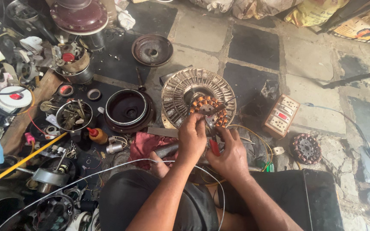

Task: The person repairs an electric fan motor by hand and using pliers, by twisting and cutting copper wires on the motor's stator coils.

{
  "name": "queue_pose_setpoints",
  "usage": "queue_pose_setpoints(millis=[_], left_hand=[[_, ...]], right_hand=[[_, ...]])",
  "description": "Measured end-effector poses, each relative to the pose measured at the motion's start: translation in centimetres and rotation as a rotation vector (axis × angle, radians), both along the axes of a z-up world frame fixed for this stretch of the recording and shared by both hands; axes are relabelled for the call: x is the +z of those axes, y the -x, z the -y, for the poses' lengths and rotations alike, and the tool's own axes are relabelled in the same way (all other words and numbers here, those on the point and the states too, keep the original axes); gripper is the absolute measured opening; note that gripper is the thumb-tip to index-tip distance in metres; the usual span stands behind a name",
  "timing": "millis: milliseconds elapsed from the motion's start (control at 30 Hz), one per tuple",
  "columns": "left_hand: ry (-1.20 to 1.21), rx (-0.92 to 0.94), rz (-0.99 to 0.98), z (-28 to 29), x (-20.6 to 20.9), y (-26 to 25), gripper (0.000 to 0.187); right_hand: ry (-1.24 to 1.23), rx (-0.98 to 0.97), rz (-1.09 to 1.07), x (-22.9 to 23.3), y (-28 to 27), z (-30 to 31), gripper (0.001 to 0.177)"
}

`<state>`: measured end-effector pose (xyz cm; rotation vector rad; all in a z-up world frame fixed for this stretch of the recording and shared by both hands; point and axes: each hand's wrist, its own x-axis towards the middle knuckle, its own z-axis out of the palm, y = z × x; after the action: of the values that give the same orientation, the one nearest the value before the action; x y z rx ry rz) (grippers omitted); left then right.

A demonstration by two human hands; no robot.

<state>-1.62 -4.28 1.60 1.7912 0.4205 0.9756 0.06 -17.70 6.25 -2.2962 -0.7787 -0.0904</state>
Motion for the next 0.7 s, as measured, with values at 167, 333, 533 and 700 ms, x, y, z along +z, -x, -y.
queue_pose_setpoints(millis=[167,333,533,700], left_hand=[[-0.063,0.034,-0.020,0.1,0.0,-0.3,0.005],[-0.040,0.005,-0.025,0.0,0.4,-0.2,0.005],[-0.047,-0.018,-0.025,0.1,1.1,0.1,0.006],[0.020,-0.043,-0.055,0.2,1.6,0.1,0.003]], right_hand=[[-0.141,-0.070,-0.212,-3.0,0.8,-1.1,0.064],[-0.243,-0.058,-0.319,-4.5,1.2,-1.3,0.058],[-0.546,0.051,-0.475,-7.0,2.2,-2.1,0.053],[-0.673,-0.068,-0.685,-7.0,3.2,-2.4,0.058]])
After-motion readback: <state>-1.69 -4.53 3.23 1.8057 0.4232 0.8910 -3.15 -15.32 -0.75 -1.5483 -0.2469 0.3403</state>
